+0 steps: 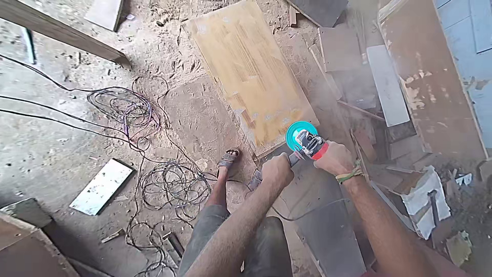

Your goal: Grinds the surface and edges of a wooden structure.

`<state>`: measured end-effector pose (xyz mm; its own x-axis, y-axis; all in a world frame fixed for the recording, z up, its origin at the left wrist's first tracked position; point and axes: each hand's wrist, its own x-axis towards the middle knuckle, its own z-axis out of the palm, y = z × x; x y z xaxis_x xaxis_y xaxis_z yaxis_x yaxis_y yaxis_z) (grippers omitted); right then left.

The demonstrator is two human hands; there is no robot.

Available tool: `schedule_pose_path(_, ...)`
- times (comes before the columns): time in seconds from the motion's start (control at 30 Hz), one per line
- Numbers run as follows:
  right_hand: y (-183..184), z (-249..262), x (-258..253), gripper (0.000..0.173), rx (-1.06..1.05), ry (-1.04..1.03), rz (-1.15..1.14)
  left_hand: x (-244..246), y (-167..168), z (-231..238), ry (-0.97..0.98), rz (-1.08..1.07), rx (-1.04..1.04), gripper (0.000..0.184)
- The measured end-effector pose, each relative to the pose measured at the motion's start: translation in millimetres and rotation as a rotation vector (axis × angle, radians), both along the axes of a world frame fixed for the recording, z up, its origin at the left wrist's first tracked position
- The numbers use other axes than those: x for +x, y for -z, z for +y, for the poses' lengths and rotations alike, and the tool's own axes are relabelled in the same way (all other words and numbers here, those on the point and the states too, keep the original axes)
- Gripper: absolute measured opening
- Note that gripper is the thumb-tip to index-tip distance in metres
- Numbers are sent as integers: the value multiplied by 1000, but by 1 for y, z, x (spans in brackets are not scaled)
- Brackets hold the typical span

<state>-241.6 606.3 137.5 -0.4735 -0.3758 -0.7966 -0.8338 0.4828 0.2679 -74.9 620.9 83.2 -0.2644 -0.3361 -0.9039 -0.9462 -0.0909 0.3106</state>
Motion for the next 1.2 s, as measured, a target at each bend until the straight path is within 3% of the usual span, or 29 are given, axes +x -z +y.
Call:
schedule_pose_path(0.27, 3, 15, 47, 67, 124, -144, -174, 47, 0, 51, -123, -162, 73, 32)
schedule_pose_path(0.6, -2, 3, 1, 67, 43, -21, -68, 1, -1, 9, 12, -64, 51, 33)
schedule_pose_path(0.87, 7, 13, 39, 66, 99, -97, -214, 42, 1, 45, -92, -189, 44, 31)
schedule_pose_path(1.2, 1, 2, -20, 65, 24, 41, -67, -17, 0, -1, 51, -55, 19, 31)
